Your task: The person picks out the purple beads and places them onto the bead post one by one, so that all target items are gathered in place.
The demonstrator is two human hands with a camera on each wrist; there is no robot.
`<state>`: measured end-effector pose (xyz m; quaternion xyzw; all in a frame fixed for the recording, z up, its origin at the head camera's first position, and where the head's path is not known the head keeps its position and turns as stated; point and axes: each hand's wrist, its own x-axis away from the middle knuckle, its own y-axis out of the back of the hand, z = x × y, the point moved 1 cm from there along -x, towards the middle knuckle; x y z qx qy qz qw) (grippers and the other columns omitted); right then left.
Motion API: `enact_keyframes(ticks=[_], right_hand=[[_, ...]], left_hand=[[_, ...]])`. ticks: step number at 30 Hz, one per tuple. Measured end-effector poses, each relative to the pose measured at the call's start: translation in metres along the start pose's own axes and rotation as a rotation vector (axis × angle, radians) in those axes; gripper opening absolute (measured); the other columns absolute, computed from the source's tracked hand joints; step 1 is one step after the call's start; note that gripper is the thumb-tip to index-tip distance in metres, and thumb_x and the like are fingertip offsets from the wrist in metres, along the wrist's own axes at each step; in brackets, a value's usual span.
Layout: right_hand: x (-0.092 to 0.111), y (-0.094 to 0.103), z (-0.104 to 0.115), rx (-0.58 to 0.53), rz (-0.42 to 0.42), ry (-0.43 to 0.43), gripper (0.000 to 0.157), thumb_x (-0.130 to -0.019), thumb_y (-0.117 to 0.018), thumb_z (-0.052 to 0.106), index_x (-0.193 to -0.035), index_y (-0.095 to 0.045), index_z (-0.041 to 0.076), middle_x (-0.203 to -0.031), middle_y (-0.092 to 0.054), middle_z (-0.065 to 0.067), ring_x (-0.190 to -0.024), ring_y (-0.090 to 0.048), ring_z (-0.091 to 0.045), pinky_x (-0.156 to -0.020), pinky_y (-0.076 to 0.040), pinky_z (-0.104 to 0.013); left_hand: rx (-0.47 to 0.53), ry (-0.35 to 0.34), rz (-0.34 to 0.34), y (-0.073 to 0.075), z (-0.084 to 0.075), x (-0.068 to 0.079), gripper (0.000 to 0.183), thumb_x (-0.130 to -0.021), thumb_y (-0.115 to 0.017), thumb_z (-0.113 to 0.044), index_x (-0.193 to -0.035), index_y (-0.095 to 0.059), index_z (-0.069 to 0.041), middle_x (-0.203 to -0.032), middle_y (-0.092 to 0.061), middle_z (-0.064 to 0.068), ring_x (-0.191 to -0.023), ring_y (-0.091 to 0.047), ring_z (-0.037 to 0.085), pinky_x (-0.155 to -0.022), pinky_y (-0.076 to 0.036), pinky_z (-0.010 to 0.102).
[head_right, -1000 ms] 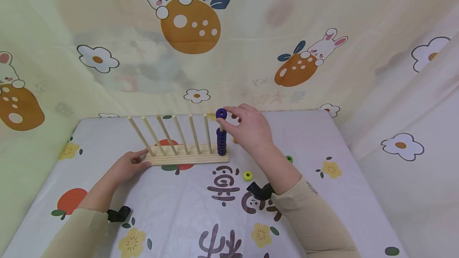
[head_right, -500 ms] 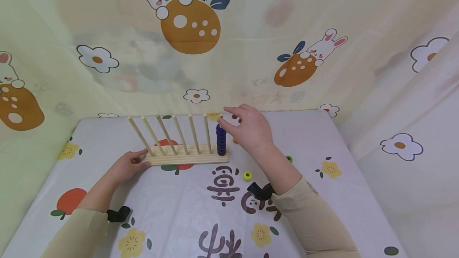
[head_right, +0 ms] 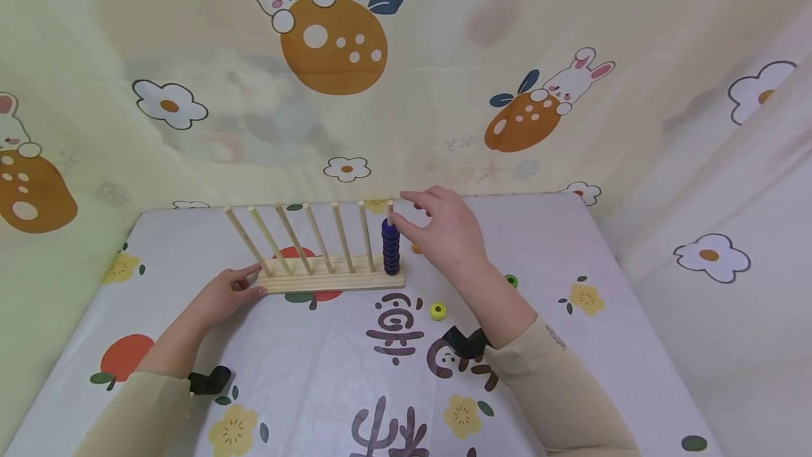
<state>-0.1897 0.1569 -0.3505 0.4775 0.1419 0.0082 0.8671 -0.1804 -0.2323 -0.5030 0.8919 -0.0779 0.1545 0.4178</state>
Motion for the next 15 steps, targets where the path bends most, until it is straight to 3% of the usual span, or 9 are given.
enact_keyframes(ticks=[5, 11, 15], right_hand=[[0.005, -0.003, -0.006, -0.01, -0.017, 0.018, 0.046, -0.092, -0.07, 0.042, -0.13, -0.067, 0.017, -0.11, -0.065, -0.003, -0.1, -0.056, -0.025, -0.082, -0.048, -0.042], [0.016, -0.009, -0.02, 0.012, -0.015, 0.033, 0.046, -0.092, -0.07, 0.039, -0.131, -0.066, 0.014, -0.123, -0.064, -0.01, -0.117, -0.054, -0.03, -0.094, -0.047, -0.048], [0.027, -0.014, -0.035, 0.067, 0.011, 0.04, 0.05, -0.093, -0.067, 0.04, -0.135, -0.063, 0.013, -0.133, -0.059, -0.014, -0.125, -0.05, -0.035, -0.102, -0.041, -0.053]], left_hand=[[-0.018, -0.013, -0.016, 0.0, 0.001, 0.004, 0.069, -0.093, -0.069, -0.037, -0.153, -0.04, -0.019, -0.117, -0.051, 0.02, -0.103, -0.047, 0.034, -0.088, -0.043, 0.051], [-0.042, -0.055, -0.065, -0.005, 0.005, 0.016, 0.066, -0.096, -0.065, -0.036, -0.154, -0.038, -0.017, -0.118, -0.052, 0.019, -0.102, -0.049, 0.032, -0.086, -0.046, 0.048], [-0.083, -0.07, -0.1, -0.005, 0.003, 0.029, 0.07, -0.096, -0.065, -0.036, -0.156, -0.033, -0.016, -0.123, -0.053, 0.021, -0.108, -0.052, 0.035, -0.091, -0.047, 0.054]])
